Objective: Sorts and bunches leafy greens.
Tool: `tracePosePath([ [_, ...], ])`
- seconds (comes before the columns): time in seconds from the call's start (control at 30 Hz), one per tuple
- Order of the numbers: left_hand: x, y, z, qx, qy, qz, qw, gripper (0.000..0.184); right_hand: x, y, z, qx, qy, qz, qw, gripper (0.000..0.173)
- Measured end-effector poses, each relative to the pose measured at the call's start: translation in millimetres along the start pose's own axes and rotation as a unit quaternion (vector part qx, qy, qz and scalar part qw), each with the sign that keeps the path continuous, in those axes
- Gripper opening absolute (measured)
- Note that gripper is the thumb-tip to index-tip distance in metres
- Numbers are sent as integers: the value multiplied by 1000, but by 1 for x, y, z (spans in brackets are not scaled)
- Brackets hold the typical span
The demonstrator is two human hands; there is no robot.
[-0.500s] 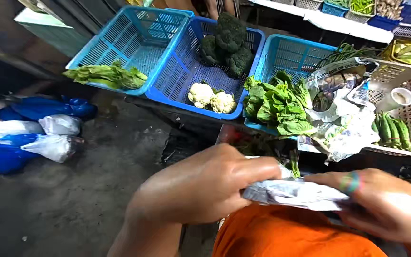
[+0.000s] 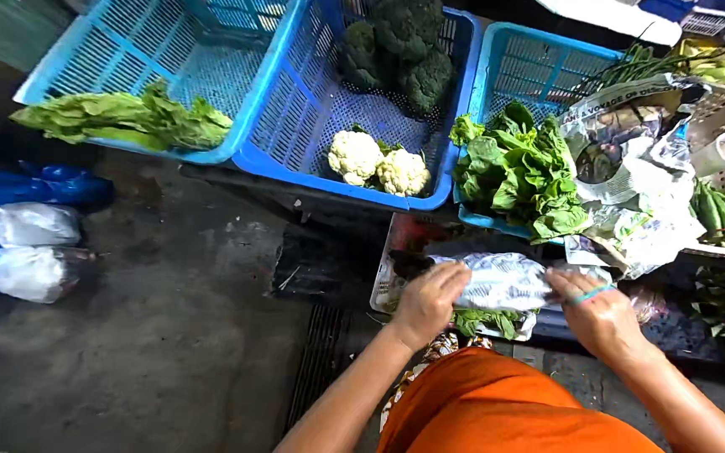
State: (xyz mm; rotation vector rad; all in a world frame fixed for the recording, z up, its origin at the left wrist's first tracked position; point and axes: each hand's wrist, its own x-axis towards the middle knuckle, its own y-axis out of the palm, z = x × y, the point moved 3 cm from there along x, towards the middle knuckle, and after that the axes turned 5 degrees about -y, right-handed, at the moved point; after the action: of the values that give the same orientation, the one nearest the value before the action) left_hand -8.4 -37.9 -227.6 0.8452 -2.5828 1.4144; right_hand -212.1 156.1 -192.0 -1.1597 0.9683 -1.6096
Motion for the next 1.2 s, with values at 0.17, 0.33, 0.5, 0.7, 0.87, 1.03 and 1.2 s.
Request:
tracePosePath([
  [0.17,-63,109,53,-32,-77,314,946,49,-91,119,-16,26,103,187,976,48],
  [0.33,-99,161,73,-14,-146,451,880,67,-110,178,-10,65,186,363,911,60],
  [0.5,-85,147,84,-100,-431,251,861,52,-54,202,16,132,141,276,942,59],
  [0.7,-41,184,133,-246,-629,157,721,52,-37,264,17,84,122,217,965,79],
  [0.87,-40,197,132,-166,-630,189,734,34,-70,290,-11,110,85,311,940,72],
  [1.03,-70,192,115,-267,-668,103,687,36,-53,234,-17,211,81,303,926,67],
  [1.2,-84,182,98,-379,-712,70,586,40,-9,84,6,154,-5,-21,988,33],
])
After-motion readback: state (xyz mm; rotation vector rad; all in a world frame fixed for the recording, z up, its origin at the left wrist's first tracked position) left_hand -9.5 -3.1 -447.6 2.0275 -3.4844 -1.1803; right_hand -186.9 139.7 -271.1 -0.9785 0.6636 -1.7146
